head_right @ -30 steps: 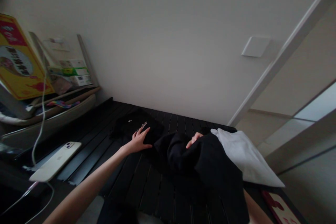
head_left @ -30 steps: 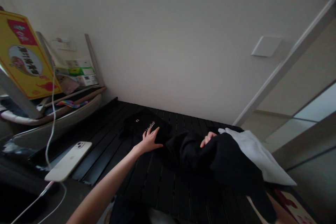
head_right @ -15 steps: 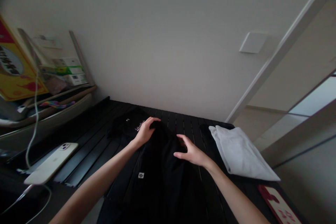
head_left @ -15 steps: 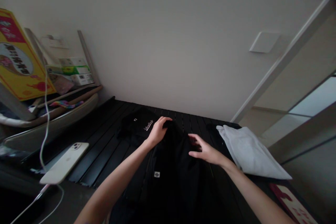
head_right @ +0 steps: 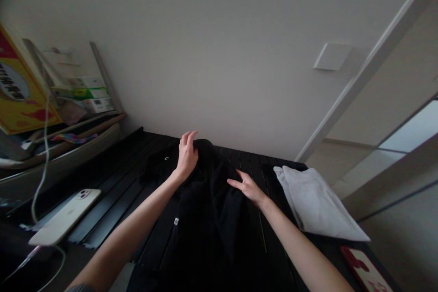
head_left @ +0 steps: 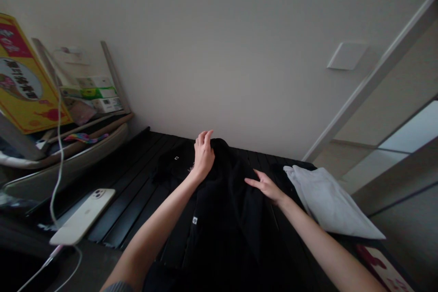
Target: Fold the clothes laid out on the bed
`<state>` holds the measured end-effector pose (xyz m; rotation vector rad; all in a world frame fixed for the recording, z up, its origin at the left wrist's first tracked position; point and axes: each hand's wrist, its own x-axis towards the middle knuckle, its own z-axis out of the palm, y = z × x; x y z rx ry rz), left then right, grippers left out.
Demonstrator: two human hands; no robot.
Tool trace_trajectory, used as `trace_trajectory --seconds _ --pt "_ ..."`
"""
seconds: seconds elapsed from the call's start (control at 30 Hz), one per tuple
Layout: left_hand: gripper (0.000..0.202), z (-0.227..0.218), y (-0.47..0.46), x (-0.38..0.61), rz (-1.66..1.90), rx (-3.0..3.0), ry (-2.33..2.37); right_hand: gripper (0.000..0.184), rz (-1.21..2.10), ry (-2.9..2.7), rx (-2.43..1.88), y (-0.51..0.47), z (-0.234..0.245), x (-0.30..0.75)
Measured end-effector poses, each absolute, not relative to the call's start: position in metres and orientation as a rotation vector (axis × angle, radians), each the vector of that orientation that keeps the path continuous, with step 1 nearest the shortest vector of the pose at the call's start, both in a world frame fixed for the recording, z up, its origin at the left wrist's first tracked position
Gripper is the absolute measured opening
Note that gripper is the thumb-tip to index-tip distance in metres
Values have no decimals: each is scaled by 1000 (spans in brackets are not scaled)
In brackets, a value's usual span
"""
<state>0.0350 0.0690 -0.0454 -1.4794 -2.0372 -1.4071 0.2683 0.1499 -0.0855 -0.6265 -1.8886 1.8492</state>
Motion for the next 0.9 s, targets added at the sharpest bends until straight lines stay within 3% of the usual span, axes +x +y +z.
trace_trajectory --seconds 0.17,0.23,0.33,0.4,0.47,0.67,0.8,0.9 --pt "26 -83 60 50 -1286 -1481 -2435 52 1506 -1889 -636 149 -89 254" --pt "38 -103 60 56 -1436 -1694 -2677 53 1430 -1907 -665 147 -89 252" --pt "55 -122 67 66 -2150 -1887 -2769 55 1484 -1927 -669 142 -83 251" --pt "59 -125 75 72 -2695 -1853 -2547 56 1579 -1953 -641 141 -77 251" --pt "58 -121 84 75 -2983 -1681 -2326 57 1610 -1997 -633 146 -72 253" --pt "59 -94 90 47 -2633 -1325 -2194 58 1245 -1941 -845 203 -74 267" --pt "65 -81 85 19 -2593 -1321 -2053 55 1094 -1871 -887 240 -81 271" --pt "61 -86 81 17 -2255 -1474 -2265 54 1104 -1824 -869 253 -87 265"
